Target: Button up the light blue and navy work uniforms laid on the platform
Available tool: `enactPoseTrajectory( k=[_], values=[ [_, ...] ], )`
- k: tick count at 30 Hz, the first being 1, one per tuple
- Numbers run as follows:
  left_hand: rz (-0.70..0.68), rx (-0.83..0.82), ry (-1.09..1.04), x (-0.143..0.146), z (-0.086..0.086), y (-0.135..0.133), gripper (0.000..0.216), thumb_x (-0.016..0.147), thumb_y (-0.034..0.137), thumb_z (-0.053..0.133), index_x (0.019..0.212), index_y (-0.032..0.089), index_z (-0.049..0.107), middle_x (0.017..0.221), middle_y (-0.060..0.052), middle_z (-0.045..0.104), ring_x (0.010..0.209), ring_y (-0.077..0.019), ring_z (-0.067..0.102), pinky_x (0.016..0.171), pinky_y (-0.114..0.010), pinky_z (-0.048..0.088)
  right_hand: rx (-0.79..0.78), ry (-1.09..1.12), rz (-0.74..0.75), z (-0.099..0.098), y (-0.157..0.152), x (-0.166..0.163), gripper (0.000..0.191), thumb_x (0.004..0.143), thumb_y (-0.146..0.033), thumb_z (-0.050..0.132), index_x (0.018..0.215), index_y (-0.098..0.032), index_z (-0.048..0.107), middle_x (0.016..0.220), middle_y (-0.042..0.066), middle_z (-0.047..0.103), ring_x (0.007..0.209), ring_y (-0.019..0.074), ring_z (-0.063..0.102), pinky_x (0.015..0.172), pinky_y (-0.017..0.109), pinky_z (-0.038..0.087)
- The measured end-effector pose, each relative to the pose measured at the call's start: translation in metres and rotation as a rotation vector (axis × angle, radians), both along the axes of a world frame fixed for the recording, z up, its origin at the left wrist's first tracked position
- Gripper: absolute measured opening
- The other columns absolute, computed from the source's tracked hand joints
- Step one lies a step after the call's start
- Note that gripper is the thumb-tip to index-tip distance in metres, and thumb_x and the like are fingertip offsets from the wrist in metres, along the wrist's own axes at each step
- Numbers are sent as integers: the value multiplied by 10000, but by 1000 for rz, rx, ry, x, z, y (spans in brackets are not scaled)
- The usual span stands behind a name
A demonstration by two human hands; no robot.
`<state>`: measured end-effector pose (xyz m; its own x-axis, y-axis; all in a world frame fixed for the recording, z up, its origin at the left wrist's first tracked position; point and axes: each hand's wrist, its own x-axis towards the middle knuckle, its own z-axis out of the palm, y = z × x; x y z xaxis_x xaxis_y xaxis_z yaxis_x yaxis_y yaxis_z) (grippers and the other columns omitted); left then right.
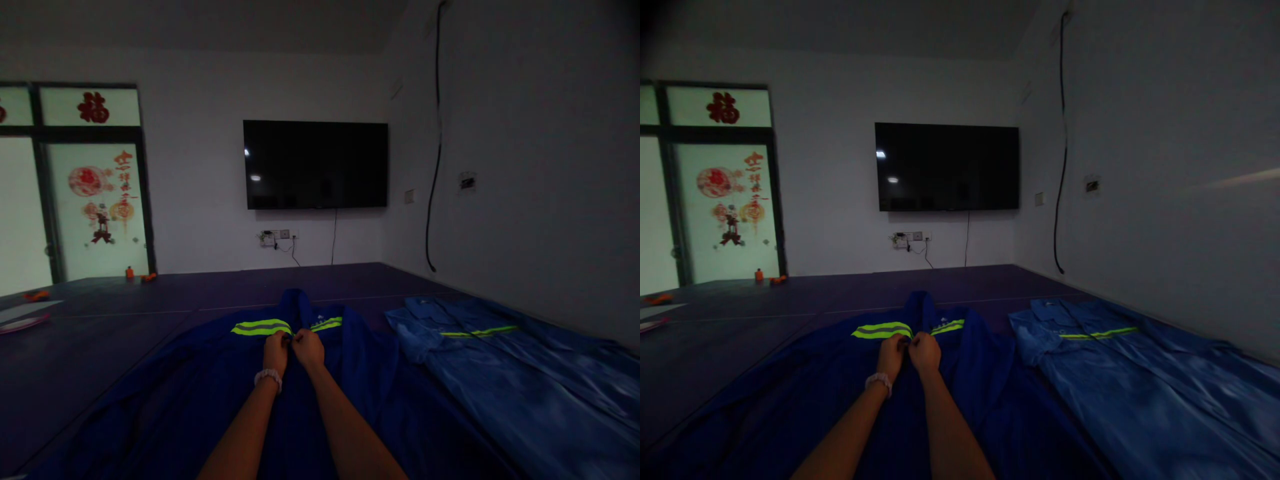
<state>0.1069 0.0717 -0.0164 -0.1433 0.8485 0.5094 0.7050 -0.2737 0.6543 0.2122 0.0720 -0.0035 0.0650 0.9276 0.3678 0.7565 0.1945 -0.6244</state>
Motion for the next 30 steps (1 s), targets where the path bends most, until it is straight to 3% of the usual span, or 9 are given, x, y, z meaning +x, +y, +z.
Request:
enactPoseTrajectory(
  k=[21,26,30],
  values=[
    [62,-26,73,3,4,-2,170,787,80,445,744,134,600,731,-69,634,702,-159,590,606,-235,343,32,-12,47,-5,4,0,218,723,-210,511,891,-252,644,826,19,680,798,160,613,623,211,395],
    [32,11,17,2,7,-2,144,778,153,492,682,142,599,686,-47,630,653,-143,581,589,-226,356,92,118,103,-10,9,1,191,750,-241,506,910,-234,611,788,8,670,770,146,612,636,208,409],
    [-1,24,-38,-1,7,-2,153,753,231,529,654,150,612,659,-24,631,634,-138,578,575,-223,381,167,284,137,-17,17,2,256,792,-220,430,996,-220,586,898,26,660,839,147,609,734,240,440]
  ],
)
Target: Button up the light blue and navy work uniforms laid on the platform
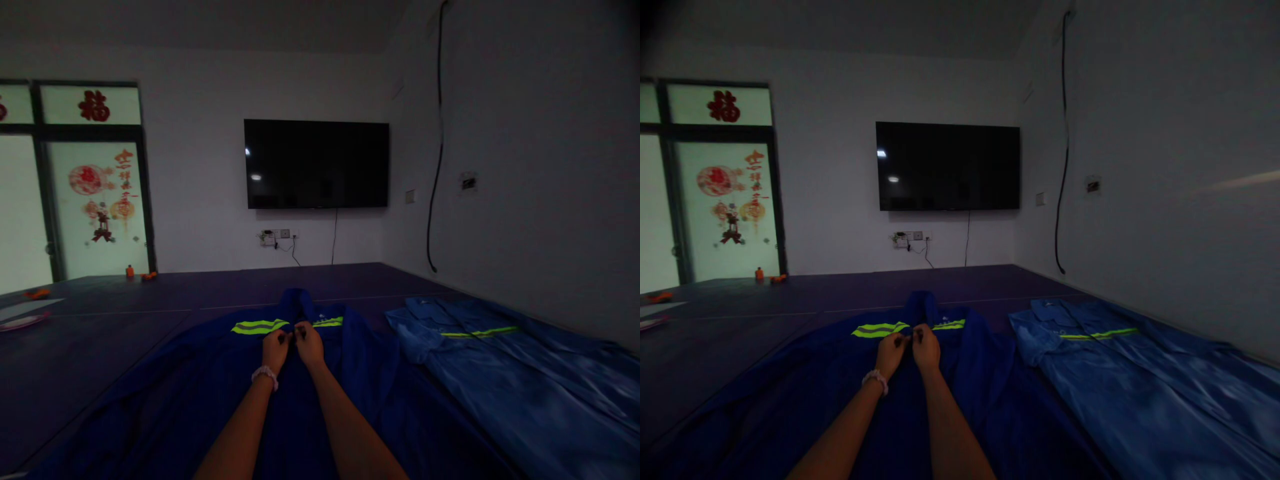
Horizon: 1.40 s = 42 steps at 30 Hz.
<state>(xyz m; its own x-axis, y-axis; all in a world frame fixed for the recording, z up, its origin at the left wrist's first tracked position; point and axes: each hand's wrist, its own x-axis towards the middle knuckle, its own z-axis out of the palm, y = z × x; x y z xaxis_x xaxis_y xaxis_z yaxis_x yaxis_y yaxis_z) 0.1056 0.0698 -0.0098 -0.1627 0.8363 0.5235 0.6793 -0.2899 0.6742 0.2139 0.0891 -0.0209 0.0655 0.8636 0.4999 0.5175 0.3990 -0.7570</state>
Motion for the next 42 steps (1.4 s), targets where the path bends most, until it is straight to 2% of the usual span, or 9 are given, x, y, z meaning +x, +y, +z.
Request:
enactPoseTrajectory(
  k=[4,8,15,19,22,29,35,38,42],
  values=[
    [-29,-22,-31,-3,-1,-1,113,709,207,556,658,145,635,663,-26,643,650,-141,587,603,-232,409,73,111,39,-6,5,-2,447,796,-212,404,1242,-211,440,1177,58,559,1075,161,520,902,283,396],
    [-63,-70,-31,-2,0,-3,66,661,137,579,658,138,644,677,-29,656,647,-134,591,609,-223,408,56,47,53,-6,5,-4,529,794,-203,408,1318,-161,344,1294,81,458,1217,162,383,989,289,317],
    [-73,-149,-19,-3,1,0,111,691,192,558,650,132,642,672,-31,651,638,-130,574,572,-208,374,-6,-94,-120,6,-2,0,427,790,-190,459,1215,-171,486,1163,77,573,1038,163,544,861,238,409],
    [-80,-195,-10,-8,1,2,258,698,347,554,563,137,624,517,10,568,557,-122,521,523,-210,330,-121,-194,-173,10,-9,5,257,821,-229,424,897,-167,661,860,65,681,801,154,622,689,205,434],
    [-90,-227,-5,-11,3,0,357,705,417,527,488,142,596,431,29,486,500,-113,472,491,-214,289,-142,-238,-151,9,-17,5,239,793,-194,448,748,-160,681,774,74,687,755,168,625,644,209,425],
    [-72,-244,-1,-12,2,-21,416,753,420,464,494,130,611,457,9,524,508,-114,484,490,-216,279,-107,-328,-27,5,-41,3,236,699,-58,501,759,-175,697,865,51,684,848,143,607,735,180,412],
    [11,-208,29,-5,-3,-38,262,756,245,493,585,136,660,624,-35,632,652,-134,560,577,-210,332,-59,-363,54,2,-56,-1,213,683,-82,557,800,-187,701,965,65,653,944,167,573,823,209,394],
    [50,-186,32,-3,-4,-41,212,753,174,488,677,131,681,783,-81,665,749,-150,580,648,-223,361,-57,-350,51,2,-56,-2,236,686,-64,539,821,-180,694,942,71,655,916,172,582,808,221,404],
    [53,-174,25,-5,-4,-42,188,745,162,501,688,131,677,776,-85,666,749,-155,585,658,-231,371,-58,-328,37,2,-54,1,219,681,-63,534,800,-173,681,888,63,659,855,165,595,766,219,419]
  ],
)
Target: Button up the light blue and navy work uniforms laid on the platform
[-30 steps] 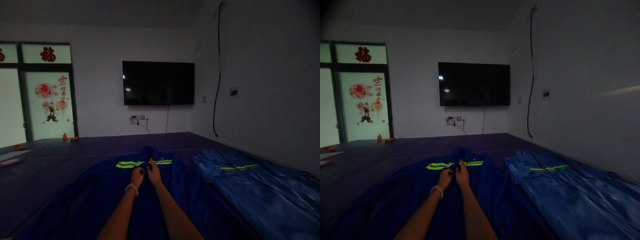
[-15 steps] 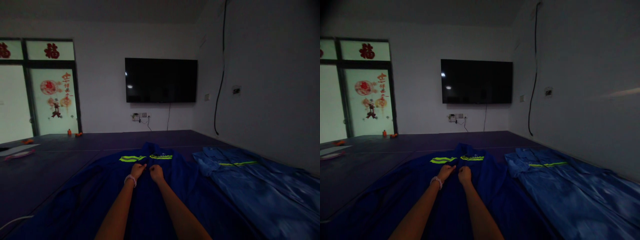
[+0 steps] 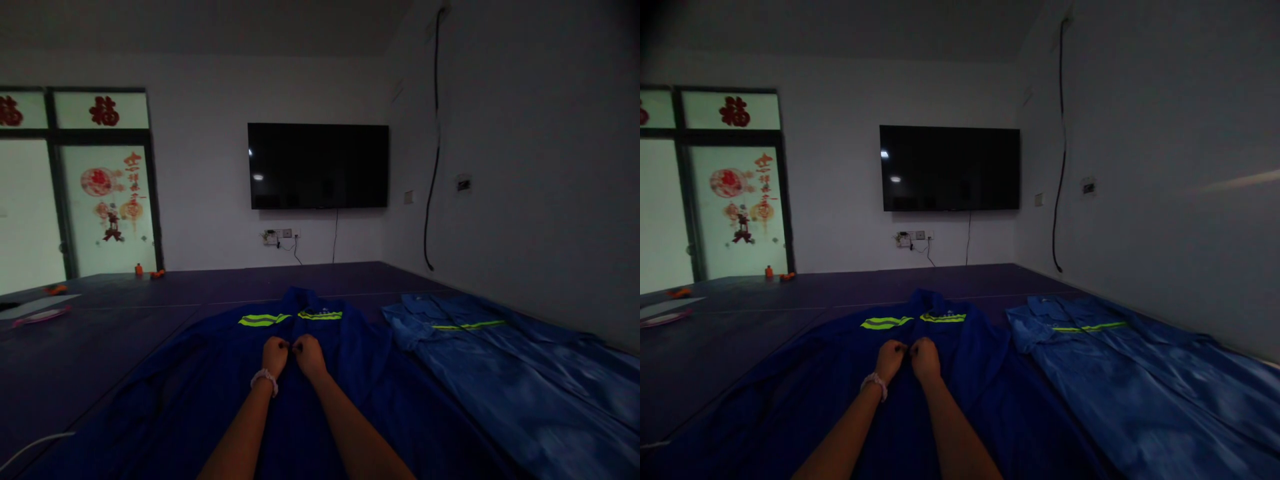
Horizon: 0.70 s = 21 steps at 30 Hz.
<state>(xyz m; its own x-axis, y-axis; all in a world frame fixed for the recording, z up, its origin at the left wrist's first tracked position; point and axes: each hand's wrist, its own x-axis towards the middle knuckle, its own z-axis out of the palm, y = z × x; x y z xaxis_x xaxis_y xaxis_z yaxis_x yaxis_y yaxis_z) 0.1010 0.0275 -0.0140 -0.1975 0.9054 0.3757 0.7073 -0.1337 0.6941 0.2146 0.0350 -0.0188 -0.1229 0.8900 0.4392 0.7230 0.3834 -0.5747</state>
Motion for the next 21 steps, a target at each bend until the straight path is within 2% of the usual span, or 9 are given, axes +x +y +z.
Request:
enactPoseTrajectory(
  k=[10,17,21],
  values=[
    [-83,-10,-75,-4,-4,2,267,746,320,499,587,142,620,628,-30,636,657,-145,572,565,-209,364,-5,36,-50,6,-9,2,180,712,-88,509,732,-183,661,847,46,657,808,146,596,713,199,412],
    [-197,-34,-140,-8,-2,-1,141,679,190,528,620,142,648,706,-37,678,694,-146,599,637,-214,422,-36,35,-50,7,-11,4,206,706,-75,498,740,-186,669,828,39,661,794,141,600,708,199,410],
    [-197,-29,-173,-8,-3,-4,151,673,139,503,637,136,649,746,-48,687,717,-148,608,650,-218,435,-36,46,-56,7,-12,3,203,694,-75,501,729,-179,672,825,45,660,776,140,603,701,199,415]
  ],
)
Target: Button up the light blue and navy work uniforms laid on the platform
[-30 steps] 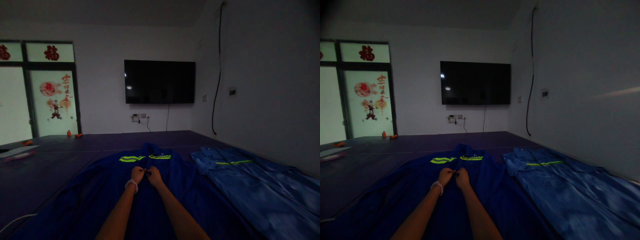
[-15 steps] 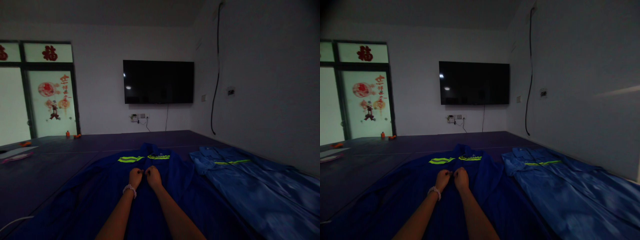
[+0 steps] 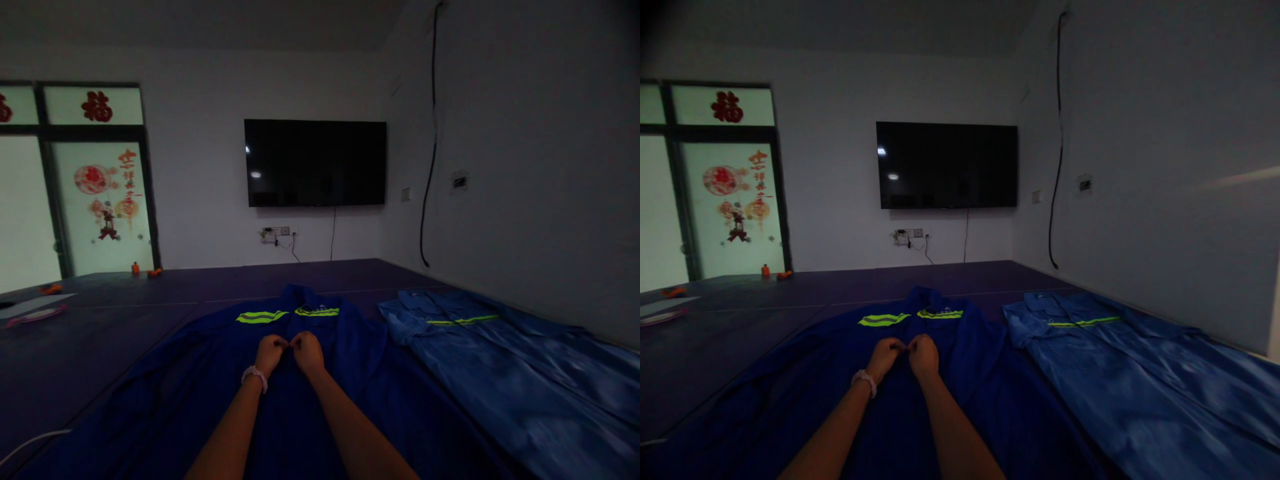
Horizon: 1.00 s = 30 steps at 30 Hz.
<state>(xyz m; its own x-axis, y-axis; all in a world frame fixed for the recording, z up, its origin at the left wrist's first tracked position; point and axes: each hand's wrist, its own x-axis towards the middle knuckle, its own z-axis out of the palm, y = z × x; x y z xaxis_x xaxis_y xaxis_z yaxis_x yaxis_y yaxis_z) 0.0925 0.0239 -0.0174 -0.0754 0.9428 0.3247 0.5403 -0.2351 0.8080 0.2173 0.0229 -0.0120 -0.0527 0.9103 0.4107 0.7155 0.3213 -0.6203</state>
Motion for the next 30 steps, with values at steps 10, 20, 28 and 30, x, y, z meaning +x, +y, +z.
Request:
enactPoseTrajectory(
  k=[10,20,28,30],
  values=[
    [11,22,-28,1,-1,-1,181,665,135,471,643,136,650,735,-42,683,721,-150,610,656,-228,440,-1,26,-65,-1,-1,-2,218,666,-53,480,716,-153,668,821,70,658,730,142,609,666,196,428],
    [-14,60,1,3,0,-3,172,681,122,471,650,135,640,711,-35,672,713,-146,609,673,-231,446,21,-24,-66,-5,1,0,209,676,-92,491,732,-158,681,811,69,664,773,150,611,694,195,422],
    [27,96,76,8,2,-6,108,640,45,554,673,129,614,751,-40,659,695,-124,595,656,-212,431,-11,-44,-40,-4,2,1,221,678,-88,487,742,-173,680,800,54,676,760,143,615,681,187,423],
    [30,104,97,8,2,-7,107,631,38,568,676,125,611,745,-37,653,685,-121,588,639,-206,425,-22,-45,-26,-3,1,1,236,675,-80,479,751,-177,680,796,47,681,760,141,618,675,184,421]
  ],
)
